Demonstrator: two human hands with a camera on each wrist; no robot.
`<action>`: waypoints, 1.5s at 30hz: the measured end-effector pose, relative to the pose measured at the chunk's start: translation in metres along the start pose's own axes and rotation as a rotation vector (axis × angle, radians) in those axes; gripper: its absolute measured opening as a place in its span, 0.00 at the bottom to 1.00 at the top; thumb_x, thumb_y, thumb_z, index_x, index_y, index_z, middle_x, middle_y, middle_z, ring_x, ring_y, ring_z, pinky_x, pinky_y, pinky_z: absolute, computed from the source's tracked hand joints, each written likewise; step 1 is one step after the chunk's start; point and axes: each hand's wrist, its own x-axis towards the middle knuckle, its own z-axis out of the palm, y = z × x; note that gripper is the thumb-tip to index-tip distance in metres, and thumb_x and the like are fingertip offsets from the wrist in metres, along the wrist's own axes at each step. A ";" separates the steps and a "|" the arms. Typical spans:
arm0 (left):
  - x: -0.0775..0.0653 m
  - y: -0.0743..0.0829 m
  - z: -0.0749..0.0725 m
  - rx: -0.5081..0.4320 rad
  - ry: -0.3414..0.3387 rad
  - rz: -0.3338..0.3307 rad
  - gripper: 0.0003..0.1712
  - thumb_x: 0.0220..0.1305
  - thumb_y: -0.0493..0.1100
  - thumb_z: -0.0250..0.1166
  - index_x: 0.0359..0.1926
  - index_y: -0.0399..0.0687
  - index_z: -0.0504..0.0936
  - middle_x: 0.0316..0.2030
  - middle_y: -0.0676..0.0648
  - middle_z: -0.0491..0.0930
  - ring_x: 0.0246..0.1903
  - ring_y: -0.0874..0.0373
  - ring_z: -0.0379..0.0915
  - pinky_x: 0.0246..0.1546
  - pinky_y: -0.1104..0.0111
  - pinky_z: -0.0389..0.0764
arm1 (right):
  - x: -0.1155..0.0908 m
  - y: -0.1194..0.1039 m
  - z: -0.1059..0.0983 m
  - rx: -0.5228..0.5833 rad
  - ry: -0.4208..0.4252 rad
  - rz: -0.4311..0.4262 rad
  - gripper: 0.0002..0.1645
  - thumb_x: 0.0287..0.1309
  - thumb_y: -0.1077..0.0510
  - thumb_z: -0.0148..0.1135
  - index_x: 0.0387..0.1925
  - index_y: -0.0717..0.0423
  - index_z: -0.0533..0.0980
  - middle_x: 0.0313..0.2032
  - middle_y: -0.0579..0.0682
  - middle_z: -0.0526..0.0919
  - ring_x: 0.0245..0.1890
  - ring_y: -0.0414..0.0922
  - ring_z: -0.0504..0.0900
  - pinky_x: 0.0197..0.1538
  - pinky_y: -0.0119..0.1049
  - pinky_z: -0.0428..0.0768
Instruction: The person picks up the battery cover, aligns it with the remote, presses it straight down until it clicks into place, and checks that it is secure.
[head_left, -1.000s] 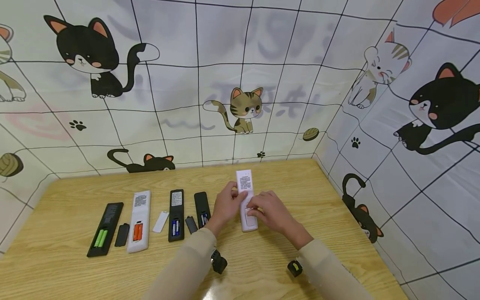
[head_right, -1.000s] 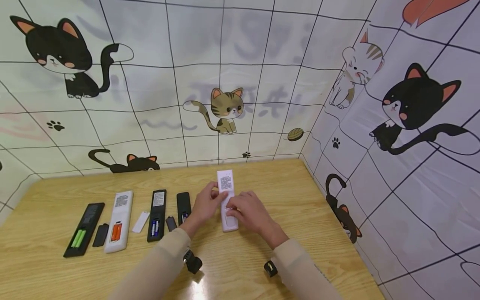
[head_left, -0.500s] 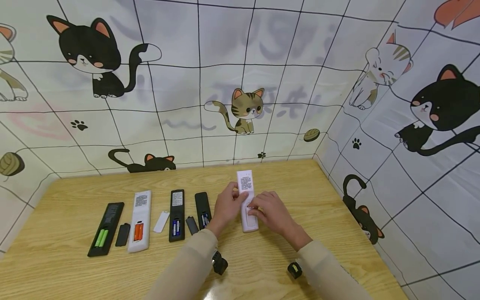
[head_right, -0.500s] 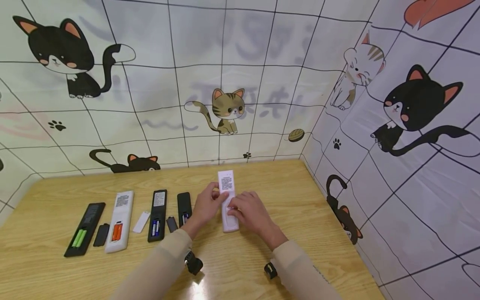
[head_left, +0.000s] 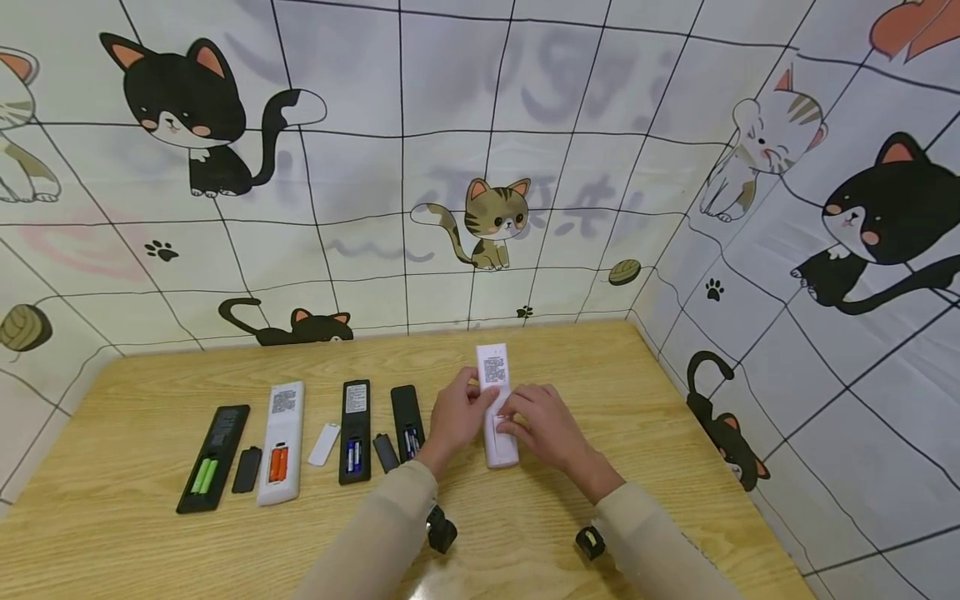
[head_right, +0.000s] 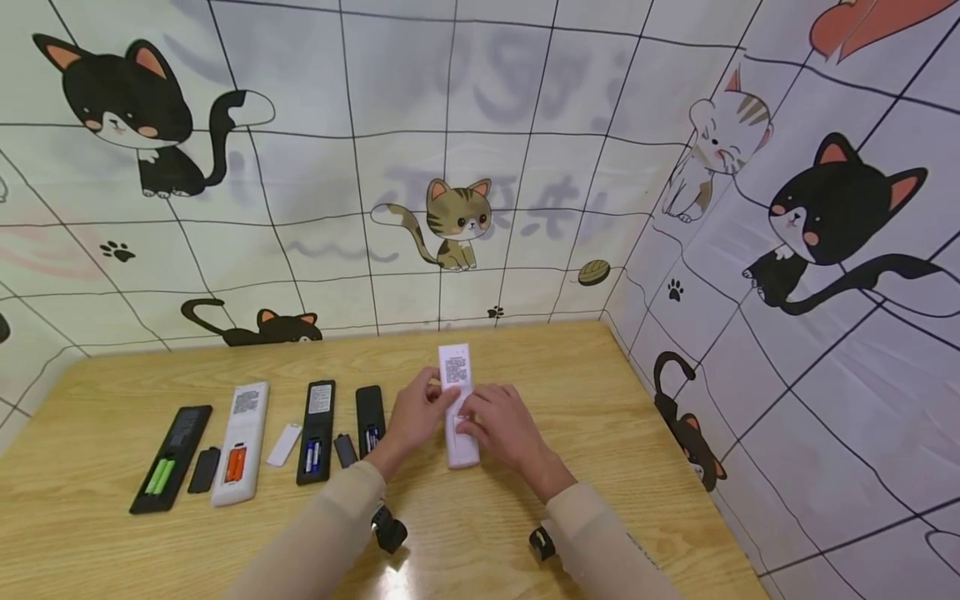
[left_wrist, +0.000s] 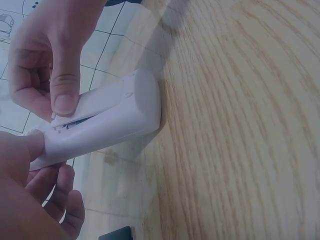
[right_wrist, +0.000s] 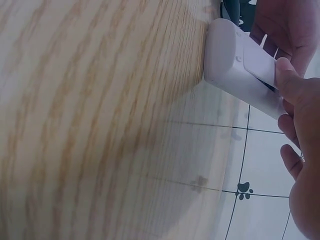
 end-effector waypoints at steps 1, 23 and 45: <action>0.000 0.000 0.000 -0.001 0.000 -0.003 0.19 0.69 0.54 0.59 0.56 0.53 0.73 0.41 0.47 0.86 0.36 0.60 0.81 0.32 0.69 0.77 | 0.000 0.000 0.000 -0.002 0.001 0.003 0.11 0.51 0.47 0.71 0.33 0.44 0.77 0.34 0.38 0.80 0.40 0.39 0.78 0.49 0.42 0.72; -0.003 0.006 0.003 0.044 0.017 -0.004 0.17 0.69 0.53 0.60 0.55 0.56 0.74 0.40 0.49 0.86 0.35 0.60 0.80 0.31 0.69 0.76 | 0.002 -0.002 -0.013 -0.007 -0.161 0.370 0.44 0.48 0.36 0.72 0.62 0.52 0.70 0.48 0.49 0.80 0.49 0.46 0.77 0.58 0.52 0.68; -0.004 0.006 0.004 0.091 0.034 0.005 0.19 0.69 0.55 0.60 0.57 0.57 0.73 0.42 0.50 0.86 0.36 0.61 0.79 0.34 0.69 0.75 | 0.006 -0.005 -0.011 -0.031 -0.331 0.382 0.29 0.50 0.34 0.69 0.46 0.48 0.78 0.40 0.46 0.82 0.42 0.44 0.77 0.58 0.52 0.68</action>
